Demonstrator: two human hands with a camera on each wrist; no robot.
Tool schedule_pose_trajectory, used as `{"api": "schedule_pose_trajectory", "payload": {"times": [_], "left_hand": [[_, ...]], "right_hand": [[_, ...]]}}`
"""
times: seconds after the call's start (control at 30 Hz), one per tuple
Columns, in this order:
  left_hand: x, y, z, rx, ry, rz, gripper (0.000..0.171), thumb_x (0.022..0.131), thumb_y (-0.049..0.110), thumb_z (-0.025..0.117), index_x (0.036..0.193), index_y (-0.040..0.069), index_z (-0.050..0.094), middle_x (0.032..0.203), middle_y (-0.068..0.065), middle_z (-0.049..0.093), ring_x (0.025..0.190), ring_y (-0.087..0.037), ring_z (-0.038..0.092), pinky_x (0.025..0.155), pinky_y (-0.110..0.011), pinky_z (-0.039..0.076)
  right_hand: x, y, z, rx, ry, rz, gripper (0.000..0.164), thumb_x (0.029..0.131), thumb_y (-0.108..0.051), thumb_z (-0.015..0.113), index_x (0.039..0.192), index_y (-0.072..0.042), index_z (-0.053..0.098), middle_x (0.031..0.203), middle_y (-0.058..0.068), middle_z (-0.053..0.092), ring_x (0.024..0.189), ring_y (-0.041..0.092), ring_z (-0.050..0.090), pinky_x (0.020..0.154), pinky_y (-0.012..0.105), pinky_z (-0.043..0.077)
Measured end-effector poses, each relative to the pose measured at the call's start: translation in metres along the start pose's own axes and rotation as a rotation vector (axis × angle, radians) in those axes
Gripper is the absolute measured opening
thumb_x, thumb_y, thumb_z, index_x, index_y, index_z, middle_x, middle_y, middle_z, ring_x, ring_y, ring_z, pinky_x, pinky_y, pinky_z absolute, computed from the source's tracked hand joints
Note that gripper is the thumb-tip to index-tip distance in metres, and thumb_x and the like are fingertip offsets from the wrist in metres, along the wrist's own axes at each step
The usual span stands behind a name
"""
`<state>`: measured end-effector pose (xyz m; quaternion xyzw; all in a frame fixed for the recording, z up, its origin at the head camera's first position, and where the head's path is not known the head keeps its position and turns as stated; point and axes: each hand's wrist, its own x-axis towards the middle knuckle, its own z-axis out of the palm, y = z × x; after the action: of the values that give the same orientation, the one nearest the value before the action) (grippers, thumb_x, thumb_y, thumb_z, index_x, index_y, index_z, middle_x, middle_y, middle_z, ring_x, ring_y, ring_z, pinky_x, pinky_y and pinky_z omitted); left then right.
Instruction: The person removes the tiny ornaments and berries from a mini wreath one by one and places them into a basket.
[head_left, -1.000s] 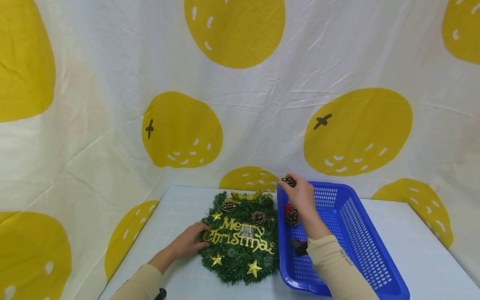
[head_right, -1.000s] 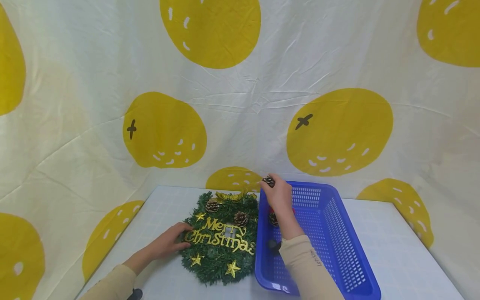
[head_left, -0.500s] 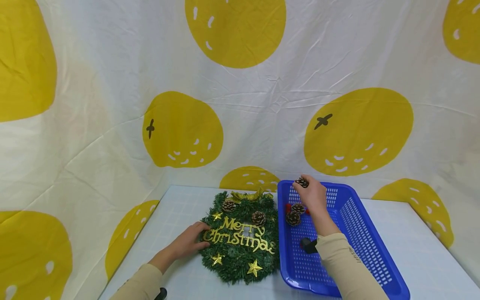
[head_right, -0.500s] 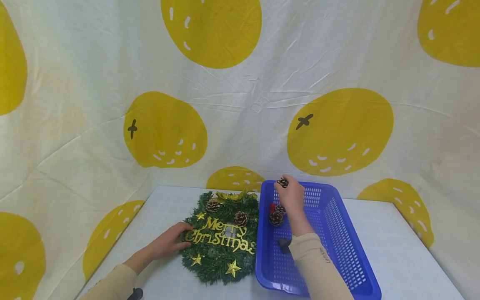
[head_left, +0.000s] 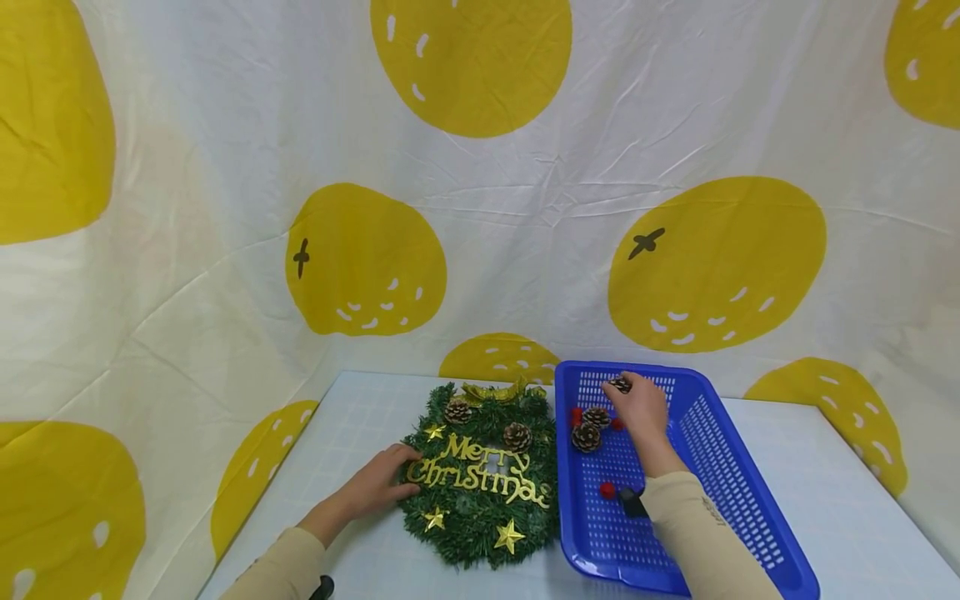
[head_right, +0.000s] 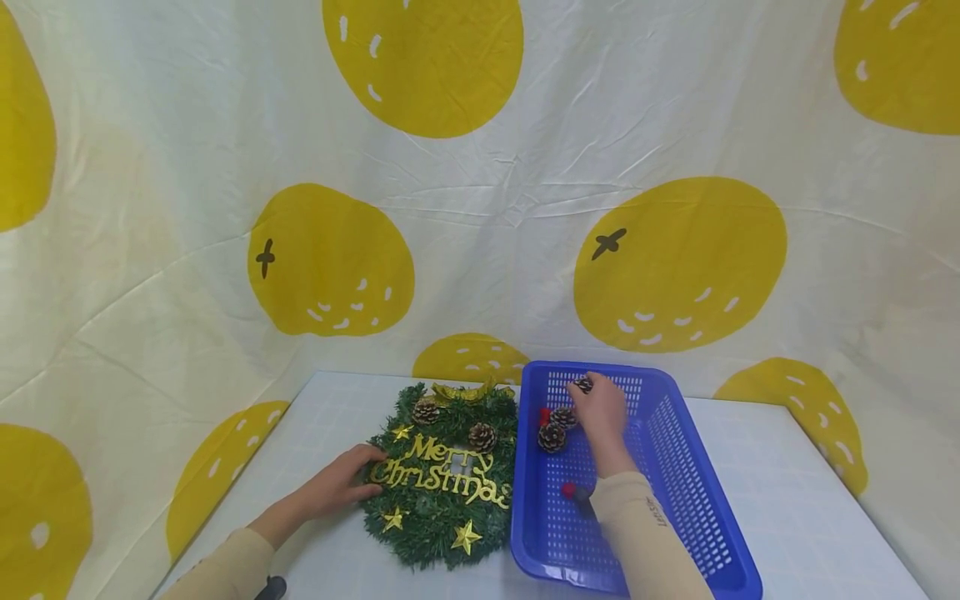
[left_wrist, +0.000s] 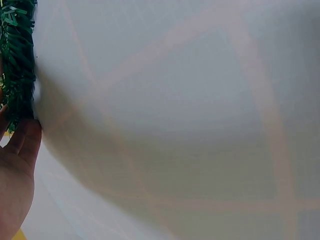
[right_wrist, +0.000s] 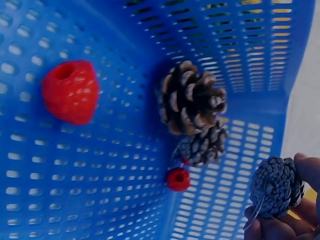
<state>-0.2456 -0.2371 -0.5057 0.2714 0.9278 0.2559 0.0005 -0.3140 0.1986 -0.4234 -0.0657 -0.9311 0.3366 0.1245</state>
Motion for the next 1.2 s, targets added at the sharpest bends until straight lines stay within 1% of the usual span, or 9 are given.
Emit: {"api": "schedule_pose_trajectory", "payload": {"times": [0.2,0.43,0.5,0.7,0.8,0.93,1.03,1.2], "left_hand": [[0.000,0.001,0.000,-0.002,-0.005,-0.005,0.048,0.094,0.030,0.068,0.129,0.000,0.055,0.124,-0.013,0.055,0.114,-0.034,0.055,0.094,-0.051,0.047],[0.001,0.004,-0.002,-0.014,-0.012,-0.017,0.048,0.093,0.029,0.069,0.129,0.000,0.054,0.126,-0.014,0.054,0.116,-0.035,0.054,0.096,-0.053,0.045],[0.001,0.005,-0.002,-0.009,-0.012,-0.021,0.048,0.093,0.028,0.068,0.129,0.001,0.054,0.126,-0.014,0.054,0.117,-0.035,0.054,0.097,-0.053,0.045],[0.001,0.004,-0.002,-0.007,-0.006,-0.017,0.048,0.093,0.029,0.068,0.129,0.000,0.054,0.126,-0.014,0.054,0.116,-0.035,0.054,0.097,-0.053,0.045],[0.000,0.004,-0.001,-0.009,0.000,-0.010,0.048,0.093,0.029,0.068,0.128,0.000,0.055,0.125,-0.014,0.055,0.115,-0.035,0.054,0.096,-0.053,0.046],[0.000,0.003,0.000,0.001,-0.004,-0.017,0.048,0.093,0.030,0.068,0.129,0.001,0.055,0.125,-0.012,0.055,0.115,-0.033,0.054,0.096,-0.051,0.046],[0.000,0.002,0.000,0.004,-0.007,-0.021,0.048,0.093,0.031,0.068,0.129,0.002,0.054,0.125,-0.011,0.054,0.116,-0.033,0.054,0.096,-0.051,0.046],[0.001,0.002,0.000,0.007,-0.002,-0.020,0.048,0.093,0.031,0.068,0.128,0.001,0.055,0.125,-0.012,0.055,0.115,-0.034,0.054,0.096,-0.052,0.046]], "right_hand": [[0.002,0.008,0.003,-0.014,-0.001,0.000,0.055,0.094,-0.027,0.064,0.135,0.008,0.052,0.134,0.030,0.052,0.120,0.048,0.050,0.100,0.059,0.041],[0.001,0.010,0.003,-0.047,-0.039,0.030,0.057,0.095,-0.030,0.062,0.138,0.006,0.050,0.137,0.028,0.050,0.121,0.048,0.049,0.099,0.059,0.041],[0.002,0.011,0.004,-0.056,-0.043,0.032,0.057,0.094,-0.030,0.063,0.137,0.005,0.051,0.135,0.028,0.052,0.118,0.048,0.051,0.097,0.059,0.043],[0.003,0.014,0.009,-0.078,-0.068,0.002,0.049,0.092,-0.025,0.065,0.129,0.007,0.057,0.127,0.030,0.057,0.111,0.047,0.056,0.094,0.059,0.045],[0.004,0.015,0.010,-0.089,-0.093,-0.017,0.048,0.092,-0.022,0.066,0.128,0.009,0.057,0.126,0.031,0.057,0.110,0.048,0.056,0.094,0.058,0.045],[0.004,0.015,0.010,-0.098,-0.115,-0.020,0.050,0.091,-0.023,0.066,0.129,0.009,0.056,0.128,0.031,0.056,0.112,0.049,0.055,0.094,0.058,0.045],[0.004,0.012,0.008,-0.099,-0.115,-0.025,0.051,0.091,-0.024,0.065,0.130,0.008,0.056,0.130,0.031,0.055,0.114,0.049,0.053,0.095,0.058,0.045],[0.006,0.002,0.005,-0.081,-0.107,-0.070,0.052,0.093,-0.026,0.063,0.133,0.007,0.054,0.133,0.029,0.054,0.118,0.048,0.051,0.097,0.058,0.043]]}}
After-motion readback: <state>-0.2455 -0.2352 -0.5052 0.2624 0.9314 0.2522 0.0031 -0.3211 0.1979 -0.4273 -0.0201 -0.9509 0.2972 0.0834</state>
